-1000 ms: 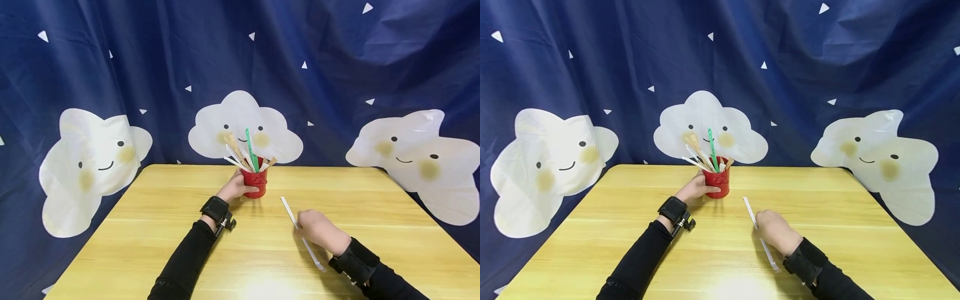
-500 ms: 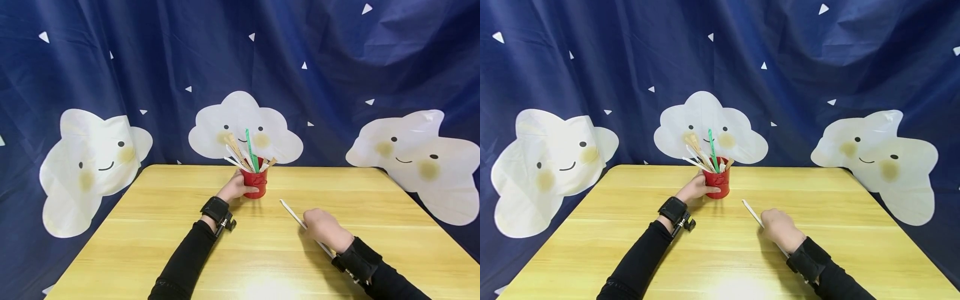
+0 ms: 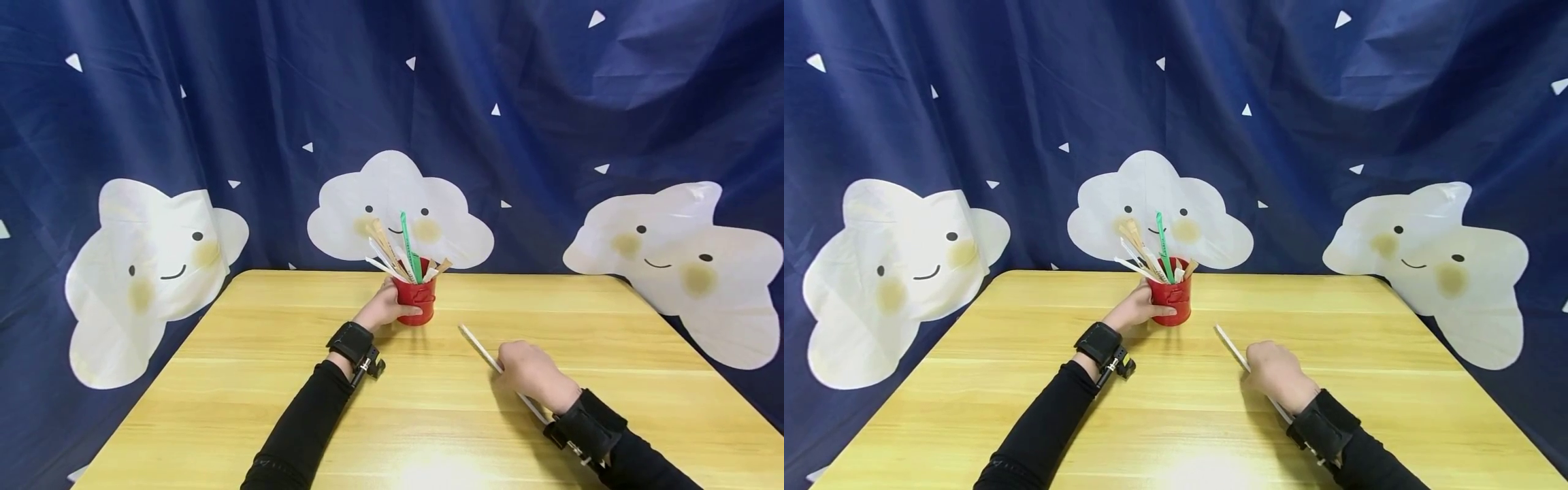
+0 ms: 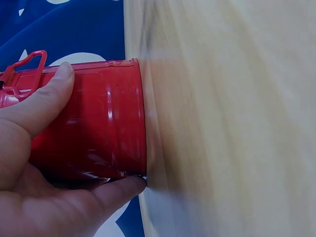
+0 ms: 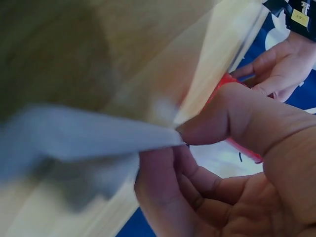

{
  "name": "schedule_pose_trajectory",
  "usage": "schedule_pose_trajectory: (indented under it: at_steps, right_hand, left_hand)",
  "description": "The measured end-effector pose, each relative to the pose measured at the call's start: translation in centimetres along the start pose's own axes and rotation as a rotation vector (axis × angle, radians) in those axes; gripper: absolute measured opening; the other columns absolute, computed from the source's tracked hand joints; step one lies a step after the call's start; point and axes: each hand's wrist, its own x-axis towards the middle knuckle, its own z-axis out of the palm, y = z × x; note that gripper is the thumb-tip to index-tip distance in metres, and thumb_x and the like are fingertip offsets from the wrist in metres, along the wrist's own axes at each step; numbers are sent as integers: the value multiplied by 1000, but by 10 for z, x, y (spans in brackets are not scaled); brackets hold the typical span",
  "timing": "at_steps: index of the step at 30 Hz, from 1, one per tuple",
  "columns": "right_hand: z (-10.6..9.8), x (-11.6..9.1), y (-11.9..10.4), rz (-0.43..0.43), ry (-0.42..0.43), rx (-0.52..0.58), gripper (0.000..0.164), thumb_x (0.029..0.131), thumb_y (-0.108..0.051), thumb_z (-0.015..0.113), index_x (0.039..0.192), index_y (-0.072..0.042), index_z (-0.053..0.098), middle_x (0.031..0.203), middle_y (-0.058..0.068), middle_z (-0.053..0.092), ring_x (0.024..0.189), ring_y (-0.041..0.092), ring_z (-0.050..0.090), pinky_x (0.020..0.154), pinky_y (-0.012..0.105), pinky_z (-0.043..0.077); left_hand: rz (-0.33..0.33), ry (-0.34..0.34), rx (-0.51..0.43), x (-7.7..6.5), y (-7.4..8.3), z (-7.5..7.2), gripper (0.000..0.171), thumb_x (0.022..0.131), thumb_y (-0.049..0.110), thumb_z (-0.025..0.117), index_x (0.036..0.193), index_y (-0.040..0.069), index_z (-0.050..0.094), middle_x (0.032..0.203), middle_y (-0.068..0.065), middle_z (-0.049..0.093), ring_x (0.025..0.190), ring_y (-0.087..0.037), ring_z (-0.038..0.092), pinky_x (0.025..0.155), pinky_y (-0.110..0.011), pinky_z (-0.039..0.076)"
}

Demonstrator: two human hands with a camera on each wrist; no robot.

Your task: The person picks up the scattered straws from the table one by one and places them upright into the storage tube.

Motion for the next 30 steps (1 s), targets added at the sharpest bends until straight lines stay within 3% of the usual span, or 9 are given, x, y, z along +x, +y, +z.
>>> schedule_pose_trajectory:
  at_steps: [7, 14, 19, 23, 30]
  right_hand:
    - [-3, 13, -1, -97, 168, 137, 13, 77, -3, 72, 79, -7, 59, 70, -2, 52, 62, 12, 44, 57, 26, 39]
    - [-4, 31, -6, -162, 491, 316, 16, 80, 2, 65, 95, -2, 62, 83, 6, 67, 75, 16, 66, 64, 25, 58]
    - [-1, 36, -8, -208, 667, 361, 16, 84, 3, 68, 98, -5, 63, 89, 6, 69, 82, 19, 71, 67, 19, 58]
    - [0, 40, -10, -229, 730, 382, 16, 86, 2, 69, 98, -6, 64, 91, 4, 70, 86, 19, 72, 68, 17, 57]
    - [-1, 49, -12, -212, 780, 468, 15, 90, 2, 67, 105, -2, 64, 94, 10, 72, 89, 26, 73, 74, 24, 60]
  left_hand:
    - [-10, 9, -22, -2, 2, -2, 69, 80, 0, 83, 142, 0, 52, 148, -16, 34, 139, -31, 30, 122, -48, 23]
    - [-1, 9, 5, -2, 1, -1, 63, 81, 0, 83, 137, -3, 55, 144, -16, 36, 136, -31, 32, 122, -47, 24]
    - [-5, -6, 22, -2, -1, 0, 58, 82, 1, 83, 135, -4, 58, 141, -16, 38, 133, -30, 33, 121, -45, 25]
    - [-2, -1, 29, -2, 0, 0, 59, 82, 0, 82, 135, -4, 58, 140, -16, 38, 132, -30, 34, 120, -45, 26]
    - [-8, 6, 27, -3, 2, -1, 63, 81, 1, 83, 138, -3, 56, 143, -16, 37, 134, -31, 34, 121, -46, 25]
